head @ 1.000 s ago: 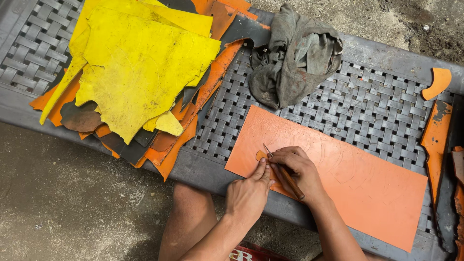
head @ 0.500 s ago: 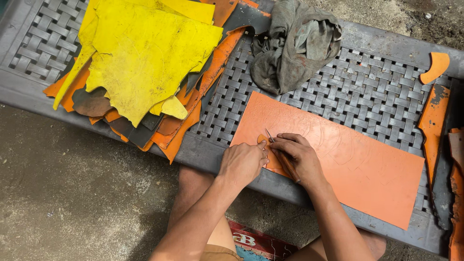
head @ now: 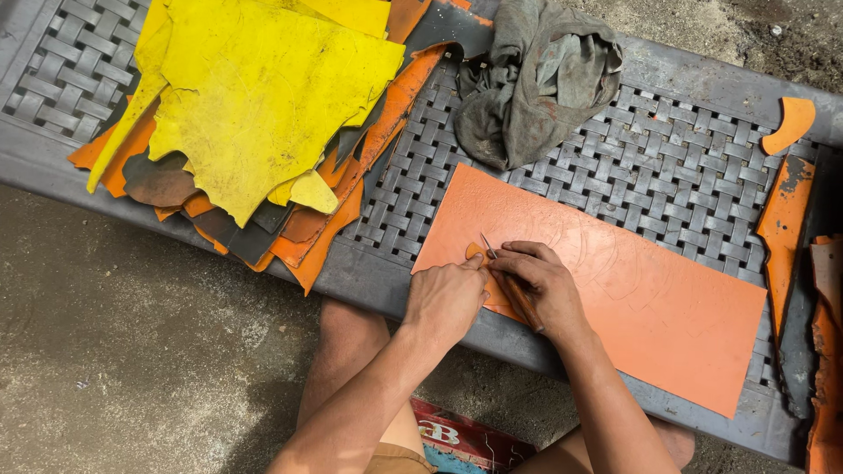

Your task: The person uses a small knife to cut shapes from an orange plastic sheet placed on a woven plastic bench. They repeatedly position a small template on the sheet, trace around it, and cut out the shape, then move the template to a new spot and repeat the process.

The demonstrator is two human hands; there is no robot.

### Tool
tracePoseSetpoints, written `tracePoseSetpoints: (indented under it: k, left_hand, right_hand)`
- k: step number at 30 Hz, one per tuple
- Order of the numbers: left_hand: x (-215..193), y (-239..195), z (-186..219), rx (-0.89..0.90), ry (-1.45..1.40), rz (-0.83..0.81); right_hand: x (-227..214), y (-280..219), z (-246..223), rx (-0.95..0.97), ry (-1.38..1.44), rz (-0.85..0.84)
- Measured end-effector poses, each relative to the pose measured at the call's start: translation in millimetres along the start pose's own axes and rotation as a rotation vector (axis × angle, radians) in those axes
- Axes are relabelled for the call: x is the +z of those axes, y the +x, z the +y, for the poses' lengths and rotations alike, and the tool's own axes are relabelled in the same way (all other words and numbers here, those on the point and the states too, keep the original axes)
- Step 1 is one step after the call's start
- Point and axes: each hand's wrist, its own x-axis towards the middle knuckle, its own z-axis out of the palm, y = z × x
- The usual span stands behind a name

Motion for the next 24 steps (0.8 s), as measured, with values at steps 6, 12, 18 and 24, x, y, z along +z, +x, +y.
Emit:
tracePoseSetpoints:
  k: [6,12,18,24]
  left_hand:
    - [7,-3,3,-0.088,0.057,-0.147]
    - [5,-5,13,-0.093,0.072,-0.165]
    - [10,-17,14,-0.116,-0.096,-0.076]
    - [21,-14,11,-0.129,-0.083,-0.151]
  right_hand:
    - [0,0,3,-0.026,-0.021,-0.006]
    - [0,0,1,-0.023,-0.036,-0.004]
    - [1,1,4,-0.069,-0.060,-0.003]
    - [3,1,3,-0.027,-0.085,0.005]
